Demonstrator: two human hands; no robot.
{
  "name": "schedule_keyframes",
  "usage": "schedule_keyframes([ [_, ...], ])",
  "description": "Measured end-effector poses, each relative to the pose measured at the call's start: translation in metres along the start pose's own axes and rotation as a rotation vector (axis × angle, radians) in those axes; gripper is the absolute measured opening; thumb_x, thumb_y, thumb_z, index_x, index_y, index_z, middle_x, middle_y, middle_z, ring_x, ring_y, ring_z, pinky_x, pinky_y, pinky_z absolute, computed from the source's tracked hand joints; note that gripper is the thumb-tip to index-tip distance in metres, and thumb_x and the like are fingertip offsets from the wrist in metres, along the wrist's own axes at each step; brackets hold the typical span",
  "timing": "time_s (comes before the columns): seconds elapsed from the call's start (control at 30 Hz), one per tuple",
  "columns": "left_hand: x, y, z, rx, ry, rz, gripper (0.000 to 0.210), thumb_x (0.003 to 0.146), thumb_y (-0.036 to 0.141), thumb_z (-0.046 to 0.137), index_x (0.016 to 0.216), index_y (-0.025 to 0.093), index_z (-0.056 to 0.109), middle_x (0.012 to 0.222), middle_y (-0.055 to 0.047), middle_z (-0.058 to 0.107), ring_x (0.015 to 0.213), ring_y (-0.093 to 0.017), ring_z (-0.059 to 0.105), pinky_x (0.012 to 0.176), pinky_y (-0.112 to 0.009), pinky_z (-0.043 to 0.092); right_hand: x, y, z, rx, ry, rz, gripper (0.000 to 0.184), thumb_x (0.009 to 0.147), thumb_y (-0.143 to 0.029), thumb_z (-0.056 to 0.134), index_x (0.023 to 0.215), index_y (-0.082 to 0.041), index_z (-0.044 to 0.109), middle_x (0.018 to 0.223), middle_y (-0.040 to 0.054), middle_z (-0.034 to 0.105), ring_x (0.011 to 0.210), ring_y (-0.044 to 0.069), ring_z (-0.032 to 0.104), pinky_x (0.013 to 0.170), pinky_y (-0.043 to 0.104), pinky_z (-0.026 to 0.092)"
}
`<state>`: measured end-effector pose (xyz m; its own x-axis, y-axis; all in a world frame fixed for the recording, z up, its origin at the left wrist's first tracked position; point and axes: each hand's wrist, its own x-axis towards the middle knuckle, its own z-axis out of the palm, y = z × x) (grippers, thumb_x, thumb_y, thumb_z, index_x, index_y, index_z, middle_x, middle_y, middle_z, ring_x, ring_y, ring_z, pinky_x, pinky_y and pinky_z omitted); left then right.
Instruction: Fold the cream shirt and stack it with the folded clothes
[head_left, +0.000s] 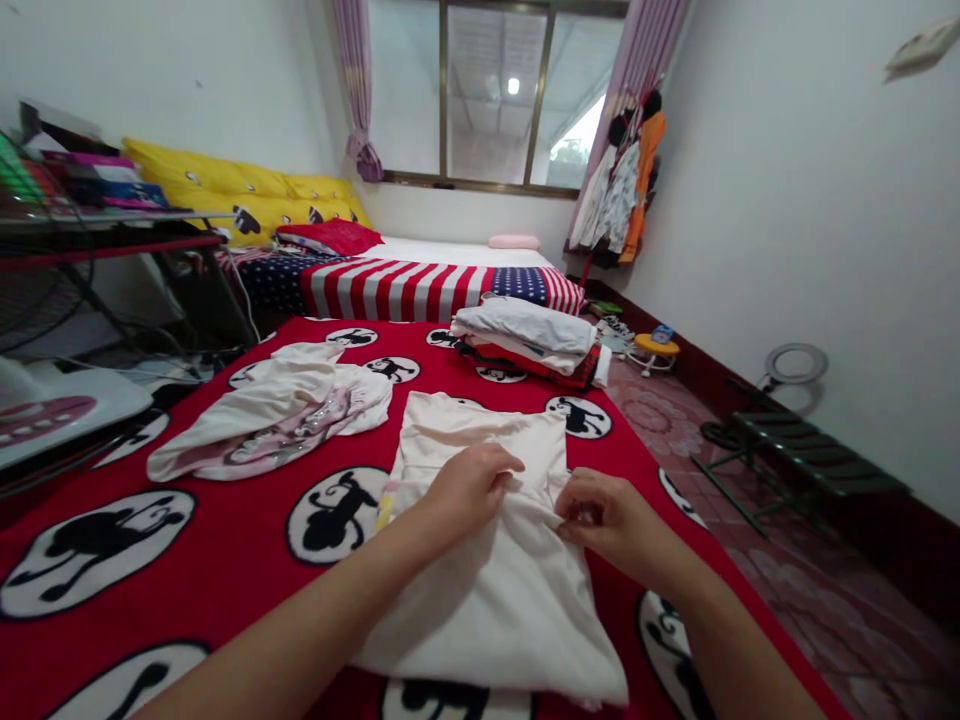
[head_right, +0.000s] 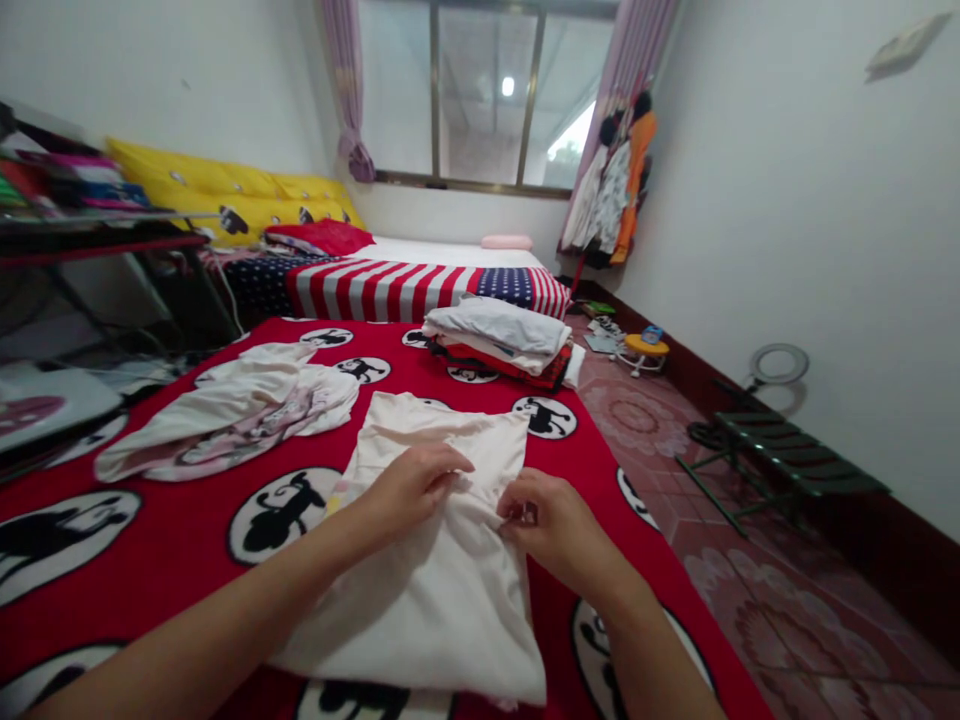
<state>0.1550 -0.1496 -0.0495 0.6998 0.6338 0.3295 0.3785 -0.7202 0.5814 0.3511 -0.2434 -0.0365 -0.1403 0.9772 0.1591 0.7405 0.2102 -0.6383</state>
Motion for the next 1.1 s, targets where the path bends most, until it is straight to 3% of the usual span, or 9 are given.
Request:
schedule_keyframes([
  [0.17,0.0,-0.004,0.002,0.034,-0.119,0.022,0.019,0.075,0.019,0.063,0.091,0.021,0.074,0.079,-0.004,0.069,0.075,-0.019,0.06,0.069,-0.028,0.043,-0.003,-0.007,0.001,0.084,-0.027,-0.068,0.016,0.069,-0.003,0.061,0.069,-0.019,0.064,0.073,-0.0009,0.055,0.064,0.01,0.053,0.056,0.02,0.036],
  [0.23,-0.001,-0.003,-0.001,-0.005,-0.091,-0.004,0.014,0.074,0.018,0.064,0.083,0.021,0.074,0.076,-0.003,0.067,0.072,-0.017,0.059,0.066,-0.027,0.042,-0.004,-0.008,0.001,0.067,-0.04,-0.072,0.018,0.068,-0.001,0.06,0.069,-0.019,0.064,0.073,-0.0007,0.055,0.065,0.011,0.053,0.056,0.021,0.035],
  [0.4,0.001,-0.017,-0.012,-0.037,0.317,-0.183,0.009,0.074,0.015,0.061,0.078,0.019,0.069,0.079,-0.002,0.067,0.073,-0.015,0.06,0.069,-0.026,0.044,-0.006,-0.005,0.001,0.056,-0.073,-0.076,0.021,0.067,0.0,0.057,0.069,-0.02,0.065,0.072,-0.0008,0.057,0.065,0.011,0.054,0.057,0.021,0.036],
  [0.47,0.001,-0.025,-0.015,0.032,0.383,-0.235,0.007,0.075,0.016,0.06,0.077,0.019,0.067,0.078,-0.001,0.066,0.072,-0.015,0.059,0.069,-0.027,0.044,-0.006,-0.003,0.002,0.044,-0.086,-0.064,0.022,0.067,0.0,0.056,0.069,-0.02,0.066,0.072,-0.0011,0.057,0.065,0.011,0.053,0.057,0.021,0.036],
  [0.63,-0.001,-0.025,-0.015,-0.02,0.363,-0.203,0.008,0.08,0.017,0.056,0.08,0.019,0.063,0.078,-0.001,0.065,0.075,-0.015,0.06,0.068,-0.025,0.045,-0.002,0.01,0.005,0.084,0.084,0.024,0.01,0.079,-0.016,0.059,0.085,-0.021,0.065,0.073,-0.0015,0.059,0.062,0.011,0.051,0.056,0.022,0.037],
  [0.73,-0.002,-0.012,-0.016,-0.161,0.365,-0.135,0.007,0.084,0.019,0.054,0.086,0.018,0.06,0.079,0.0,0.064,0.076,-0.014,0.06,0.069,-0.024,0.045,0.004,0.019,0.009,0.115,0.279,0.126,0.02,0.085,-0.029,0.058,0.102,-0.019,0.061,0.071,-0.0014,0.059,0.057,0.012,0.051,0.054,0.024,0.038],
  [0.87,-0.005,0.005,-0.02,-0.312,0.295,-0.04,0.006,0.083,0.018,0.057,0.088,0.018,0.06,0.082,0.0,0.063,0.077,-0.013,0.06,0.073,-0.023,0.047,0.007,0.022,0.018,0.079,0.315,0.152,0.033,0.083,-0.037,0.063,0.112,-0.02,0.06,0.072,-0.0011,0.06,0.057,0.013,0.052,0.054,0.025,0.039],
  [1.0,-0.009,0.016,-0.028,-0.398,0.203,0.018,0.013,0.083,0.017,0.056,0.095,0.018,0.061,0.091,-0.003,0.065,0.085,-0.014,0.062,0.078,-0.023,0.047,0.008,0.021,0.025,0.036,0.363,0.094,0.019,0.082,-0.033,0.064,0.096,-0.02,0.067,0.077,0.0013,0.063,0.062,0.014,0.054,0.058,0.025,0.042],
  [1.1,-0.011,0.02,-0.034,-0.408,0.114,0.001,0.023,0.085,0.021,0.056,0.107,0.018,0.06,0.092,-0.004,0.066,0.083,-0.015,0.062,0.076,-0.024,0.048,0.009,0.019,0.026,0.21,0.453,0.077,0.015,0.085,-0.032,0.061,0.082,-0.019,0.067,0.075,0.0028,0.064,0.066,0.015,0.059,0.061,0.026,0.045],
])
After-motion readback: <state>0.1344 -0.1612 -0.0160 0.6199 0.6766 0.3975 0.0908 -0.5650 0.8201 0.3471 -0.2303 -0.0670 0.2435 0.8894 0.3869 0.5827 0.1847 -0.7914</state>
